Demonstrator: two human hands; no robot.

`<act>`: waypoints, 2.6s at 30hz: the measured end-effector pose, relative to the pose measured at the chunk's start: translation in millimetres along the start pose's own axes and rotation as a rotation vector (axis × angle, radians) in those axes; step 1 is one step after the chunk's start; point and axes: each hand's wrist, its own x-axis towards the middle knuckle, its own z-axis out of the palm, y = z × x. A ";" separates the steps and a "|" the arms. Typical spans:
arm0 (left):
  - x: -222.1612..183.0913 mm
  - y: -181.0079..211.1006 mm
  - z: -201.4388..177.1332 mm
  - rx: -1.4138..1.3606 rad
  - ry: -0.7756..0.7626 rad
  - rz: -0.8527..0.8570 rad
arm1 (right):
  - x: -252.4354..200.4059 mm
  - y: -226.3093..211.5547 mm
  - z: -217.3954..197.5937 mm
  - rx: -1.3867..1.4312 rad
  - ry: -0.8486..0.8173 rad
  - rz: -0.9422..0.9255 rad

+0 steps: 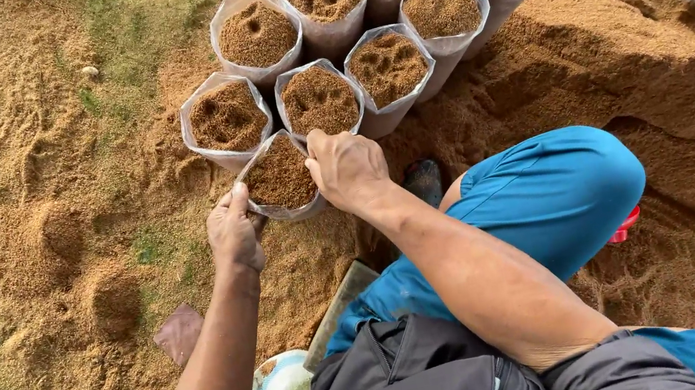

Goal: Filling plastic bags with sawdust using a small scoop

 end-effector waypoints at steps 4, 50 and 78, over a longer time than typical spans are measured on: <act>-8.9 3.1 6.1 -0.046 0.061 -0.013 | -7.9 1.1 -3.8 0.014 0.021 -0.051; -59.0 7.4 56.0 0.340 0.304 0.466 | -72.1 28.9 -140.9 -0.146 0.328 -0.061; -192.3 106.2 356.6 0.353 -0.889 1.472 | -624.2 439.1 48.3 -0.469 0.436 1.580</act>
